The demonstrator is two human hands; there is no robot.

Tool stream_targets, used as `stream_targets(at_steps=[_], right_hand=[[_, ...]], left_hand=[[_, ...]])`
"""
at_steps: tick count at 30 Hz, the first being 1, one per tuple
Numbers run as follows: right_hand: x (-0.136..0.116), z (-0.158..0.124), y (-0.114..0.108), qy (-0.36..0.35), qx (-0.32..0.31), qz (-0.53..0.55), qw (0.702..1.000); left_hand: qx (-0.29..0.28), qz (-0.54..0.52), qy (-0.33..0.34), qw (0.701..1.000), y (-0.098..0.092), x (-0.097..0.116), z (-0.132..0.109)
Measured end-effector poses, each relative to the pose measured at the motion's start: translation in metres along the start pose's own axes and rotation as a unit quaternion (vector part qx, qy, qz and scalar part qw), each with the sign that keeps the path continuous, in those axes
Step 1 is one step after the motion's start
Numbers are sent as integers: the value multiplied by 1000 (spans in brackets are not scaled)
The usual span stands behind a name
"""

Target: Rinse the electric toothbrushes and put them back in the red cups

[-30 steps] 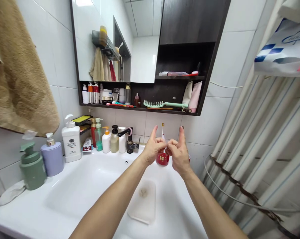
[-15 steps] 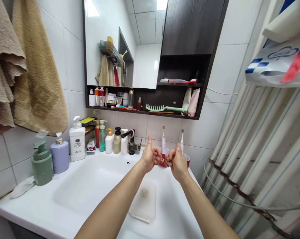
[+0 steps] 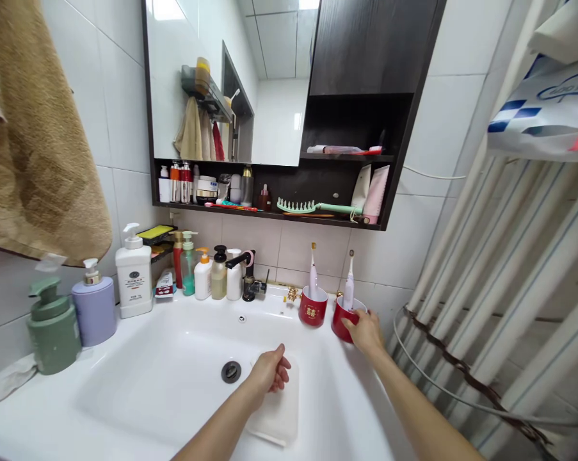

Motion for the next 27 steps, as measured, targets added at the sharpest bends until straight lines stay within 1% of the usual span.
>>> stream_targets(at_steps=[2,4,8,10,13,16,18,22,25,27], right_hand=[[8,-5,2,-4,-22,-22,1000],[11,-16,-1,-12,-33,-35,999],[2,-52,-8,-50,-58,-36,996],[-6,-71,-6,-70,-74,-23,995],[-21,-96,9,-94,-107,13,990],[-35,-116,34,-109,-145,58,982],[-42,-126,51,-114,-166,78,977],[-50,-138,74,-116,-199,102,968],[-56,-140,82,-118,-215,108,963],[-60,-142,85,-121,-226,108,961]], left_hand=[[-3,8,0,1000,-5,-10,0],[0,16,11,1000,-8,-12,0],[18,33,49,998,-7,-7,0],[38,49,73,995,-6,-3,-1],[89,100,137,981,-11,4,-6],[134,167,216,953,-21,10,-12],[150,206,242,936,-28,10,-12],[156,256,254,920,-38,5,-5],[152,259,239,923,-40,2,5],[164,243,221,930,-42,0,11]])
Point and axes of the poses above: each hand's wrist, its own z-axis towards the middle knuckle, its own y-axis out of the palm, x = y × z, the point moved 5 cm from there along z, towards the middle knuckle, and after that the axes turned 3 degrees about z, right-handed, at the moved point
